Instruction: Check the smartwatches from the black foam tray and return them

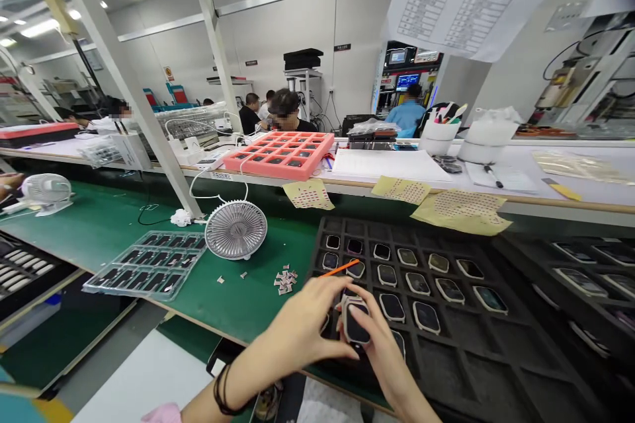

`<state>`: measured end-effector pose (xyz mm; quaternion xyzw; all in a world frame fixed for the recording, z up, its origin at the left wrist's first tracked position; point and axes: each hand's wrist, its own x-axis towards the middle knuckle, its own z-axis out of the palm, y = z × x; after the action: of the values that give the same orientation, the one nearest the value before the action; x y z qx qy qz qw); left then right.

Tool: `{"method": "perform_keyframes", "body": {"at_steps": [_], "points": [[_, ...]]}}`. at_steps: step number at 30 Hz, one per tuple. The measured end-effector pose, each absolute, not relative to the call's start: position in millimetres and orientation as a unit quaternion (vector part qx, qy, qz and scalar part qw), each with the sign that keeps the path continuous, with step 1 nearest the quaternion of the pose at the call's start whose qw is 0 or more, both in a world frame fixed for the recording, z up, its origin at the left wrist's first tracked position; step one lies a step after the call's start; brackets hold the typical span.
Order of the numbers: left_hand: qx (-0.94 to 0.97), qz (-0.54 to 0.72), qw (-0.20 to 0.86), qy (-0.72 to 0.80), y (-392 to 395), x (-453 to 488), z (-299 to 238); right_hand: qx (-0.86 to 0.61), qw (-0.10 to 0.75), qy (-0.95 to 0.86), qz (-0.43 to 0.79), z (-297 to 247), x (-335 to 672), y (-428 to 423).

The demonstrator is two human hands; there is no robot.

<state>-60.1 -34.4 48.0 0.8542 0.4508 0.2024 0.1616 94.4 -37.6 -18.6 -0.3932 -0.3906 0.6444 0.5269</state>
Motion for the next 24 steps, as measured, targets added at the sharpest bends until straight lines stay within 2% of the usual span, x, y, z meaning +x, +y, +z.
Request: {"method": "perform_keyframes", "body": {"at_steps": [3,6,11,19,24], "points": [[0.768,0.250,0.151,0.571,-8.2,-105.8,31.1,-0.328,0.531,-0.297,0.722,-11.7,98.1,-32.0],[0.718,0.197,0.088,0.662,20.7,-134.2,-9.9,-0.314,0.546,-0.243,0.738,-12.0,97.8,-28.2],[0.756,0.116,0.028,0.643,47.9,-142.2,-57.2,-0.305,0.530,-0.215,0.762,-16.8,92.5,-24.6],[0.818,0.053,0.028,0.572,65.8,-142.0,-62.3,-0.282,0.505,-0.176,0.796,-9.9,93.7,-23.8],[0.819,0.065,0.017,0.570,67.3,-144.1,-51.5,-0.270,0.489,-0.164,0.813,-8.1,96.1,-19.9]]}}
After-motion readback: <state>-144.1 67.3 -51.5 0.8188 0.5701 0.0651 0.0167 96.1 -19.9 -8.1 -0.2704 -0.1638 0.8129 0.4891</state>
